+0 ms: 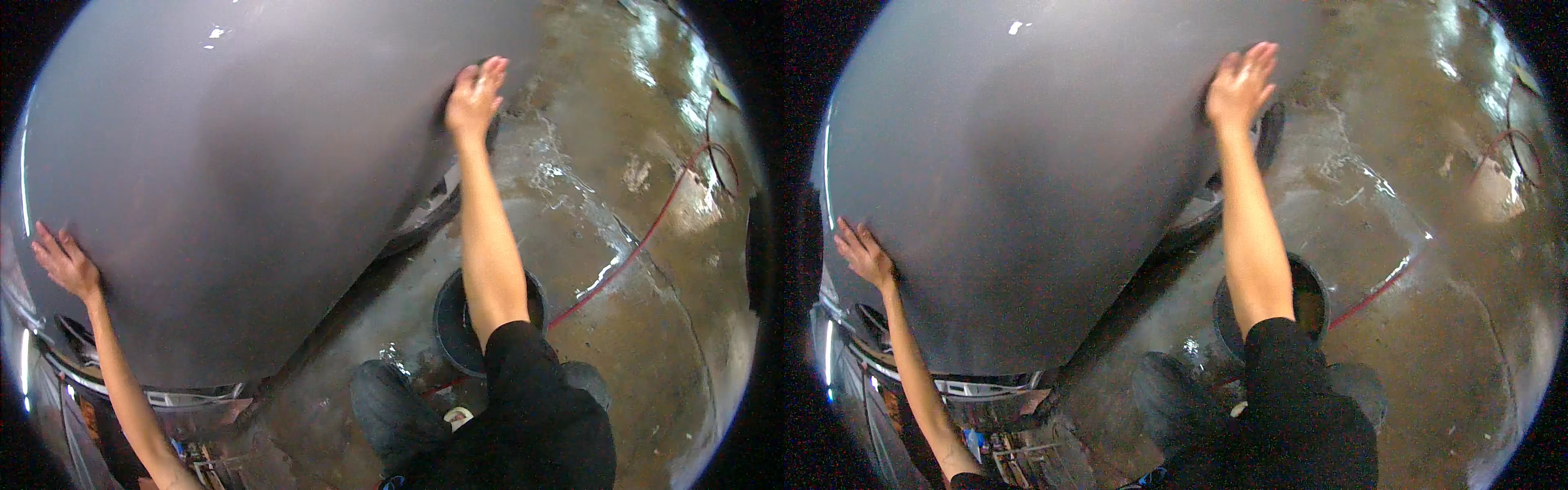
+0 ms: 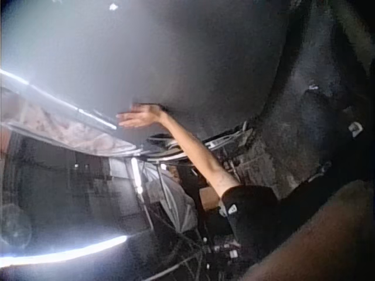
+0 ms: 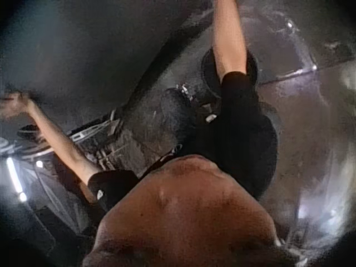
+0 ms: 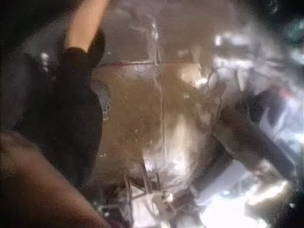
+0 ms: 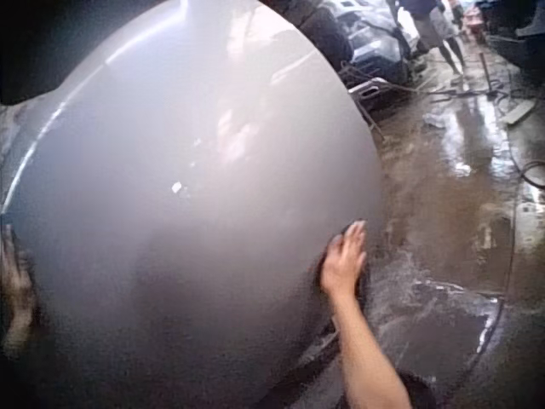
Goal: The person sands a large gray car door panel with a sanding block, repeatedly dipping the block into a bucket of water and rubbing the surface in circular and linear motions. The person occasionally pauses to feel the surface with their hand.
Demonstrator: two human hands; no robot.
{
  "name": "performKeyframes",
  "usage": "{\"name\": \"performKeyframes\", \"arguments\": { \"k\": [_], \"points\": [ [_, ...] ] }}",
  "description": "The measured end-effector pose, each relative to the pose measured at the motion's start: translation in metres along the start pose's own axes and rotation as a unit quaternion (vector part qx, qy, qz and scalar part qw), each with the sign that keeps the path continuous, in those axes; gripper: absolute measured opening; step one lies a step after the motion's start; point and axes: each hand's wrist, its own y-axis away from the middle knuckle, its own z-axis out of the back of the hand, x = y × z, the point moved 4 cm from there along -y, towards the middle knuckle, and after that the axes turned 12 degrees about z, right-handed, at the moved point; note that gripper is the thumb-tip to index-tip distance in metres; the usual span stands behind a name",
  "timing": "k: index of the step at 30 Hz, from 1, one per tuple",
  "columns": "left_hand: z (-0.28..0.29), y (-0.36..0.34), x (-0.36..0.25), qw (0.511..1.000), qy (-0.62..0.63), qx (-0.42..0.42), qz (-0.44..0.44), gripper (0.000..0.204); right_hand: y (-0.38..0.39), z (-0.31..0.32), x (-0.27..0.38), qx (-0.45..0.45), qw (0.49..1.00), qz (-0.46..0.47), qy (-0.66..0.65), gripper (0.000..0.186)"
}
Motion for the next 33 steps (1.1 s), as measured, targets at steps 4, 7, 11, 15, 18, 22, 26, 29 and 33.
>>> {"name": "performKeyframes", "arguments": {
  "k": [4, 7, 11, 15, 18, 22, 26, 29, 33],
  "points": [
    [-0.002, 0.003, -0.005, 1.000, 0.003, -0.011, -0.028, 0.058, 0.112, -0.039, 0.080, 0.014, 0.987, 0.159, 0.036, 0.070],
    [0.000, 0.003, -0.019, 1.000, 0.015, 0.005, -0.008, 0.058, 0.287, -0.079, 0.139, 0.268, 0.909, 0.318, 0.030, 0.081],
    [0.006, 0.013, -0.010, 1.000, 0.004, 0.010, -0.008, 0.058, 0.194, -0.059, 0.161, 0.305, 0.867, 0.335, 0.207, 0.082],
    [0.002, 0.001, -0.014, 0.999, 0.015, 0.007, -0.039, 0.057, 0.012, -0.029, 0.106, 0.010, 0.985, 0.168, 0.033, 0.068],
    [0.003, 0.004, -0.015, 0.999, 0.008, 0.016, -0.039, 0.056, 0.082, -0.054, 0.146, 0.020, 0.976, 0.215, -0.030, 0.071],
    [-0.009, 0.002, -0.032, 0.999, 0.033, 0.028, -0.015, 0.059, 0.304, -0.095, 0.222, 0.196, 0.828, 0.525, 0.012, 0.073],
    [0.001, 0.009, -0.005, 0.998, 0.005, 0.029, -0.057, 0.058, 0.231, -0.080, 0.204, 0.249, 0.868, 0.425, 0.065, 0.073],
    [0.007, 0.002, 0.000, 0.996, -0.007, 0.022, -0.081, 0.057, 0.091, -0.057, 0.161, 0.093, 0.950, 0.289, 0.077, 0.071],
    [0.004, 0.002, 0.002, 0.998, 0.000, 0.025, -0.059, 0.059, 0.147, -0.082, 0.222, 0.177, 0.926, 0.331, -0.034, 0.068]
  ]
}}
